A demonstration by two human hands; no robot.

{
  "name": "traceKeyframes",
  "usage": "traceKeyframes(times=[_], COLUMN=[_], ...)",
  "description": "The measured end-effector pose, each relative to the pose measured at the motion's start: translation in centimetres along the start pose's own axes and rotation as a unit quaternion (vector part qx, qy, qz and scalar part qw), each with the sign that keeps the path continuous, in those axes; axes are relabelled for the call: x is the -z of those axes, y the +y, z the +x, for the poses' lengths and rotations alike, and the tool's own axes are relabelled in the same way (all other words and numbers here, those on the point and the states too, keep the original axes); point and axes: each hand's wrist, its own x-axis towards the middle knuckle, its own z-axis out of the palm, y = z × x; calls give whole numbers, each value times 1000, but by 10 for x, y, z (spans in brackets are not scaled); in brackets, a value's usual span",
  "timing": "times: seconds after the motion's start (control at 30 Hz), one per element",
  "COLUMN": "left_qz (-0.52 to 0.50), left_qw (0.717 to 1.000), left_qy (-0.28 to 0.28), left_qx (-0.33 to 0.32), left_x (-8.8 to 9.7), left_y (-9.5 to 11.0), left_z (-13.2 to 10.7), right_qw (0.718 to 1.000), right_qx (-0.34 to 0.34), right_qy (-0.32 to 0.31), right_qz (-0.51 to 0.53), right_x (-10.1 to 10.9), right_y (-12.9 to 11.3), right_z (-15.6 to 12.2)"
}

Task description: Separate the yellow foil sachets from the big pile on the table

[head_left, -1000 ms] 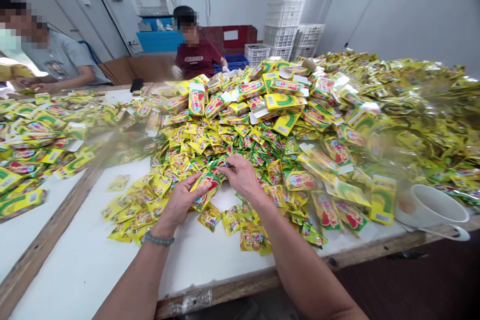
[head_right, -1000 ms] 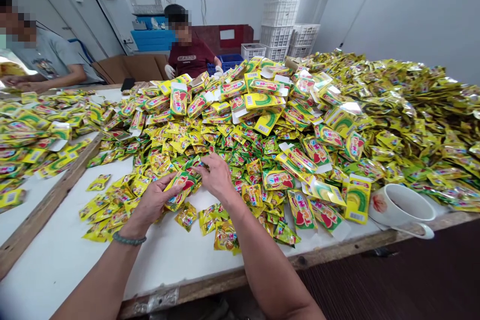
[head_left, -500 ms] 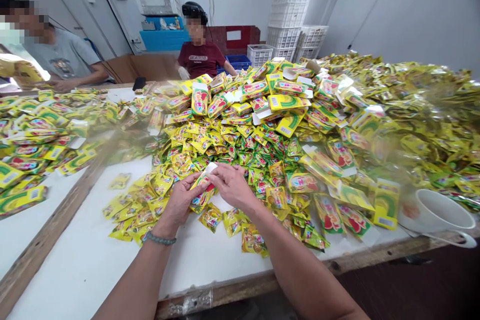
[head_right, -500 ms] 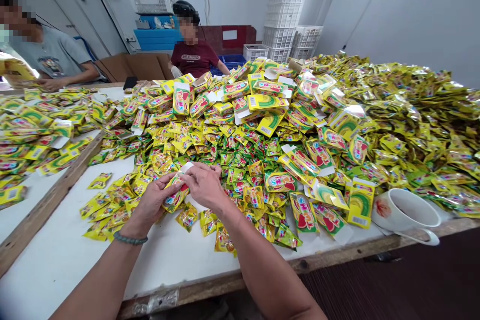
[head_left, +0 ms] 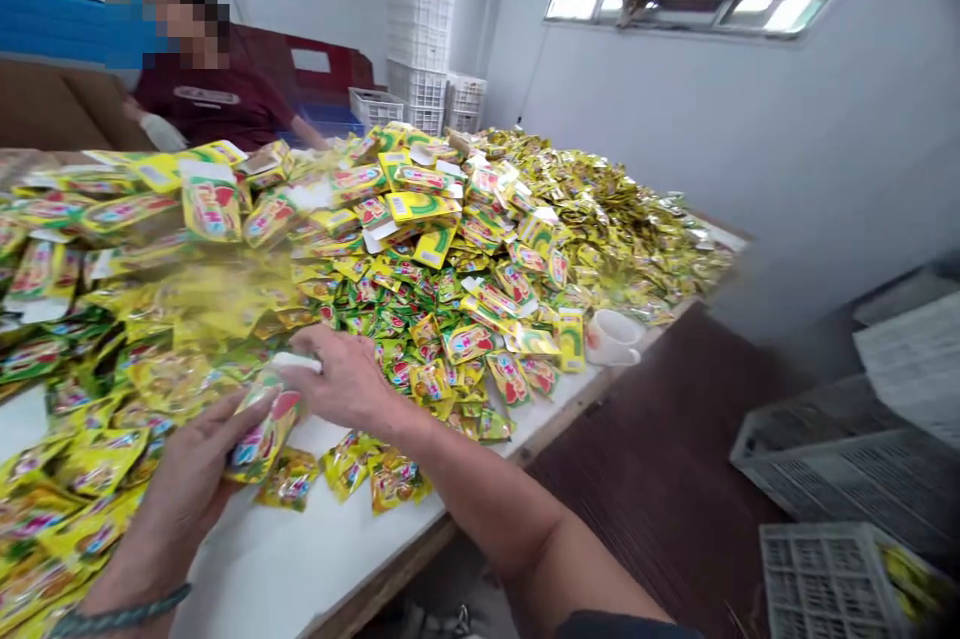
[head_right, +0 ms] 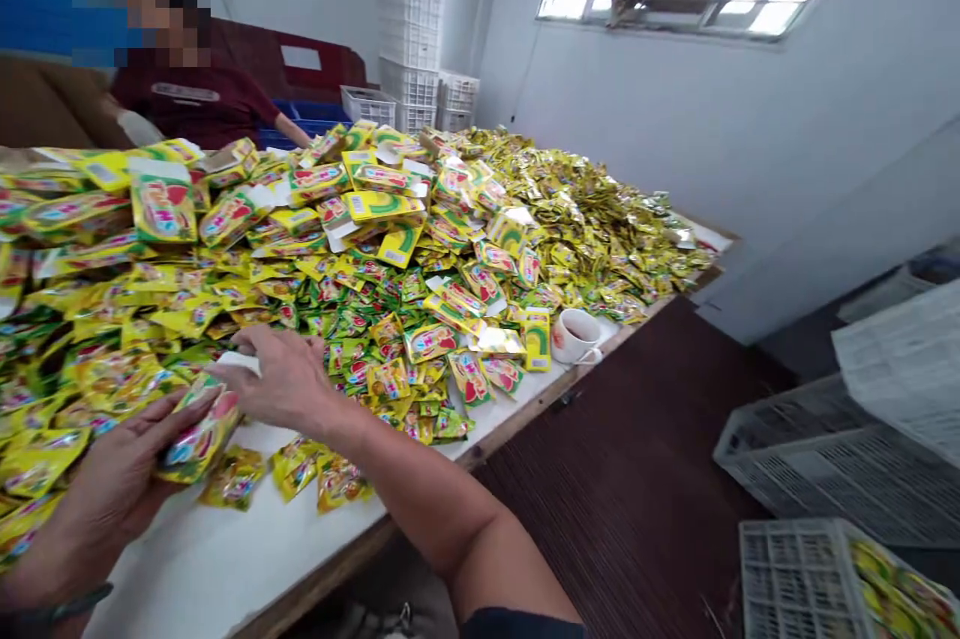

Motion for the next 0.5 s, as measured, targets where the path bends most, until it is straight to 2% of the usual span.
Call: traceKeyframes(times=[0.1, 0.17, 0.23, 0.27, 0.33, 0.43, 0.5], left_qz=[10, 8, 0, 1, 12, 24, 57], left_qw=[1000, 999, 999, 999, 998, 998, 993], left_qy=[12, 25, 39, 44, 47, 38, 39], left_qx=[-16, -26, -23, -23, -32, -48, -93], left_x=[0, -1, -2, -3, -4, -4, -2], left_y=[4, 8, 12, 13, 14, 8, 2], left_z=[-4, -7, -10, -10, -11, -8, -3], right_qw=[988, 964, 921, 898, 867, 896, 905], right_qx=[23, 19, -57, -111, -210, -243, -236], right_qy=[143, 240, 322, 339, 328, 181, 139], right_qz=[-50, -115, -214, -257, -312, -324, -325], right_x=[46, 85, 119, 133, 150, 154, 149], right_y=[18, 45, 81, 100, 133, 163, 170], right_z=[-16, -39, -70, -88, -121, -149, -146])
